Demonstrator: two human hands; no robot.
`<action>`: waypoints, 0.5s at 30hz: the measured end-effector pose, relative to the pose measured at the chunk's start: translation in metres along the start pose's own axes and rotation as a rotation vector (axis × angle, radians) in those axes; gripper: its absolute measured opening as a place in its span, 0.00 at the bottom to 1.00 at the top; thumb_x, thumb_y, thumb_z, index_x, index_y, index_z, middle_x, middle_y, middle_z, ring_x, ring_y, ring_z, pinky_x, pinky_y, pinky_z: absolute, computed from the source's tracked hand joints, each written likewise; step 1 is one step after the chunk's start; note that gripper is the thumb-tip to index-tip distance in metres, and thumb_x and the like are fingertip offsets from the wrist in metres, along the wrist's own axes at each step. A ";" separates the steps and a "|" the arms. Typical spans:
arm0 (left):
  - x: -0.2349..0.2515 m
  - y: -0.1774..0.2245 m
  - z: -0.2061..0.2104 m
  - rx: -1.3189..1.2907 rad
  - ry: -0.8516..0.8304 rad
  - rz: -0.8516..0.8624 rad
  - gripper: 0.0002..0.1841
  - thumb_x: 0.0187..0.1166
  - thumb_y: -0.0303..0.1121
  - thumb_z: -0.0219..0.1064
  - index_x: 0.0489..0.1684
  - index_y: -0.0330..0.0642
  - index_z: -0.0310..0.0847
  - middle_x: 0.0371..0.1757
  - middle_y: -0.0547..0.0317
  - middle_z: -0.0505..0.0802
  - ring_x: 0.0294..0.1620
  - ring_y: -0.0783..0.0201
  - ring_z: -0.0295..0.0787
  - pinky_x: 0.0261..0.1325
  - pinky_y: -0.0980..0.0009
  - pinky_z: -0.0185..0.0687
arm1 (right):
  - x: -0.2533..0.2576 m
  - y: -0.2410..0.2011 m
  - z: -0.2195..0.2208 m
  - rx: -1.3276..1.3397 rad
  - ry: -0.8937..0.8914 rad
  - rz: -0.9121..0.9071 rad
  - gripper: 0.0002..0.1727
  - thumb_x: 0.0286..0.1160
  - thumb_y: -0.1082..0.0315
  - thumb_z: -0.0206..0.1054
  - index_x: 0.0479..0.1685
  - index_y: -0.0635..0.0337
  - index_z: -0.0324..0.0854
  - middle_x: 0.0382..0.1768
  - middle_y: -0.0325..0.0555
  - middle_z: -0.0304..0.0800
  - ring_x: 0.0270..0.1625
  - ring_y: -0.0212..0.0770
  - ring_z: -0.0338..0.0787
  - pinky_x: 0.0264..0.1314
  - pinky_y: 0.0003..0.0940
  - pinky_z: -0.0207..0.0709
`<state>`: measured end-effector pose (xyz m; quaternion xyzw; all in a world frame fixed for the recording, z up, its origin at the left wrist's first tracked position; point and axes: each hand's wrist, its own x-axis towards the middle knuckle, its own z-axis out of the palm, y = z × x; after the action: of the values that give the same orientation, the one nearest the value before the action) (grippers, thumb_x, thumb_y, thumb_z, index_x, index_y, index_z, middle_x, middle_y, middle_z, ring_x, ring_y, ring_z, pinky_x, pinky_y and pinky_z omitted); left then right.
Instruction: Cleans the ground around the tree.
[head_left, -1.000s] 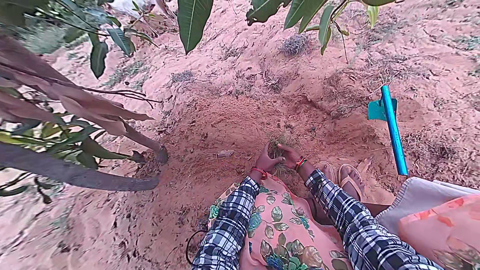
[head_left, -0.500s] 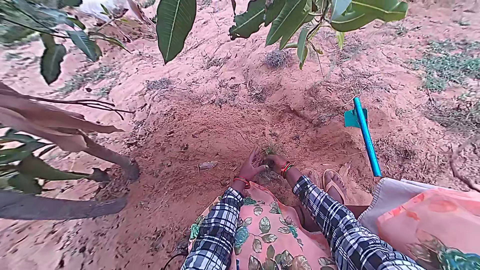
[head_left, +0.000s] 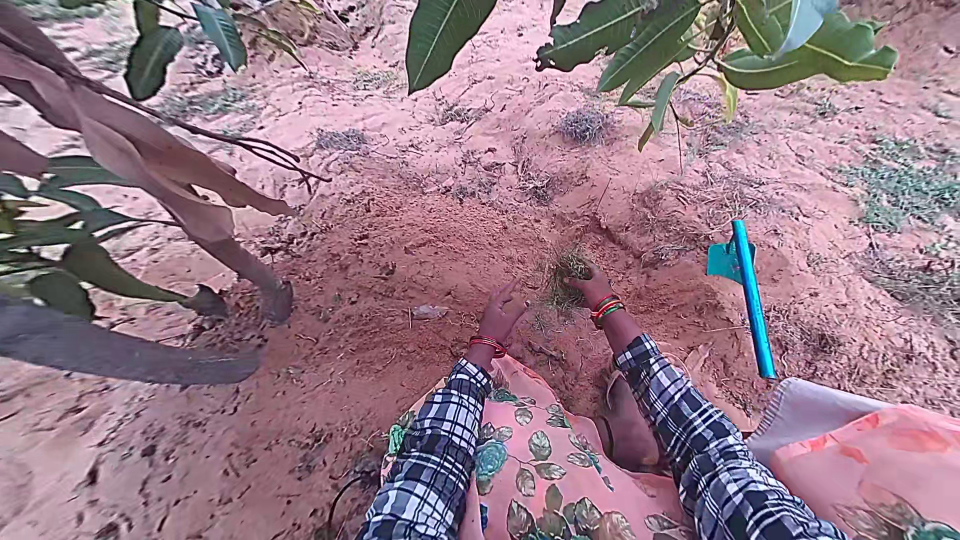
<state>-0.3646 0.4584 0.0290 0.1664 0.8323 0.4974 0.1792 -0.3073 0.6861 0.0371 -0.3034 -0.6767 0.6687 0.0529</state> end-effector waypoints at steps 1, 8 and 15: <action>0.001 -0.001 -0.005 -0.005 0.049 -0.012 0.33 0.84 0.39 0.70 0.90 0.53 0.66 0.86 0.44 0.75 0.81 0.46 0.77 0.81 0.49 0.73 | 0.009 -0.015 -0.016 -0.094 0.037 -0.061 0.42 0.70 0.70 0.80 0.87 0.59 0.66 0.76 0.66 0.79 0.74 0.62 0.83 0.72 0.62 0.79; 0.014 -0.012 -0.012 0.333 -0.058 -0.078 0.25 0.86 0.33 0.64 0.84 0.48 0.73 0.81 0.43 0.80 0.82 0.44 0.75 0.85 0.45 0.66 | 0.089 -0.121 -0.153 -0.477 0.249 -0.181 0.61 0.63 0.66 0.85 0.96 0.60 0.44 0.82 0.73 0.70 0.79 0.69 0.77 0.77 0.68 0.74; 0.014 -0.023 -0.003 0.507 -0.416 -0.214 0.27 0.87 0.35 0.64 0.87 0.44 0.69 0.81 0.38 0.80 0.82 0.41 0.75 0.85 0.43 0.65 | 0.099 -0.111 -0.220 -0.268 0.427 -0.161 0.31 0.71 0.82 0.66 0.79 0.60 0.75 0.72 0.60 0.83 0.64 0.55 0.89 0.60 0.55 0.86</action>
<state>-0.3809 0.4521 0.0086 0.2153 0.8879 0.2087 0.3490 -0.3205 0.9345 0.1297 -0.3870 -0.7547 0.4876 0.2071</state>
